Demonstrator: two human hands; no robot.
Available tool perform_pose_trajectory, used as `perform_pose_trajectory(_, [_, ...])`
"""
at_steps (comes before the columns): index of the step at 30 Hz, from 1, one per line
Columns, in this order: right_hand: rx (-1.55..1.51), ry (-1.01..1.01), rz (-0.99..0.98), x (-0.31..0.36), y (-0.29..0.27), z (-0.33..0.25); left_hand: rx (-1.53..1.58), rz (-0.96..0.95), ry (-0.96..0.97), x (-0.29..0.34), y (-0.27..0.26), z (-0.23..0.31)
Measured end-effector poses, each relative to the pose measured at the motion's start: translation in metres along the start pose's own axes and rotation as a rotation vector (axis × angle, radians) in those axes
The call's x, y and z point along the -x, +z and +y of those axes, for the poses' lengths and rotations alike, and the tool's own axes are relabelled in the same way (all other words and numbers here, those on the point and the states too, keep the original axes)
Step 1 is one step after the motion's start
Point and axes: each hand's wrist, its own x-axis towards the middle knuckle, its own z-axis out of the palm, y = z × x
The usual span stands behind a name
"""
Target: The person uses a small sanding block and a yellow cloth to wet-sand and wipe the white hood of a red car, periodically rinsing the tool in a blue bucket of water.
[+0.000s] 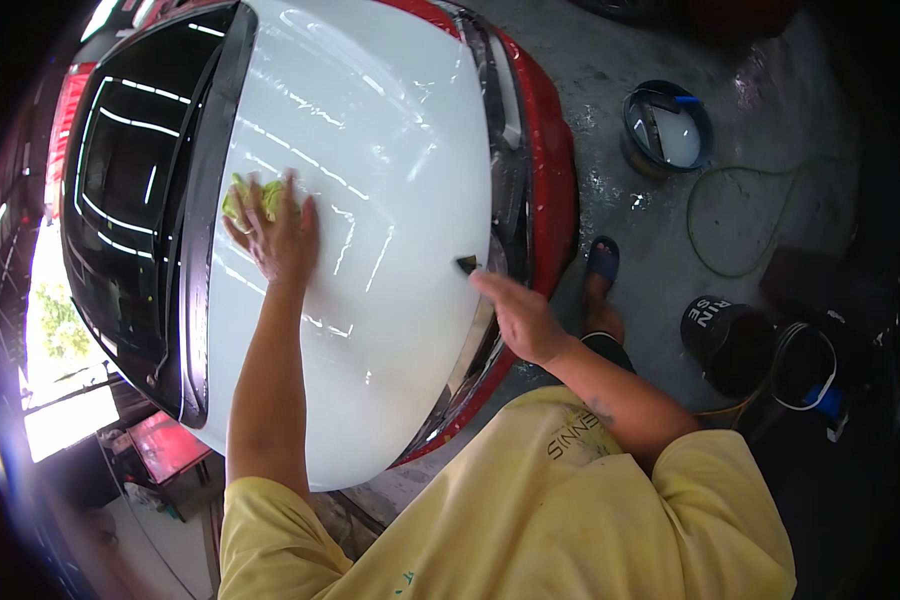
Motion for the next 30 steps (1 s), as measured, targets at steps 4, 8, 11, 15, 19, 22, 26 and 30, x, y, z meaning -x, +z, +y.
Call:
perform_pose_trajectory(4, [-0.579, 0.638, 0.398, -0.016, -0.045, 0.024, 0.158, -0.450, 0.310, -0.022, -0.004, 0.088])
perform_pose_trajectory(8, [-0.807, 0.796, 0.551, -0.031, -0.110, 0.034, 0.125, -0.623, 0.308, -0.017, -0.022, 0.169])
perform_pose_trajectory(11, [-0.638, 0.672, 0.589, -0.042, -0.130, 0.033, 0.218, -0.666, 0.404, 0.033, -0.052, 0.190])
perform_pose_trajectory(15, [-0.474, 0.630, 0.555, -0.039, -0.136, 0.043, 0.333, -0.747, 0.521, 0.118, -0.090, 0.172])
perform_pose_trajectory(19, [-0.270, 0.851, 0.569, -0.034, -0.128, 0.047, 0.323, -0.716, 0.588, 0.092, -0.078, 0.154])
perform_pose_trajectory(22, [-0.209, 0.850, 0.563, -0.028, -0.117, 0.057, 0.253, -0.543, 0.477, 0.020, -0.039, 0.160])
perform_pose_trajectory(26, [-0.342, 0.780, 0.583, -0.039, -0.099, 0.040, 0.137, -0.546, 0.307, -0.032, -0.018, 0.182])
perform_pose_trajectory(30, [-0.508, 0.805, 0.665, -0.044, -0.088, 0.036, 0.194, -0.615, 0.451, 0.027, -0.052, 0.206])
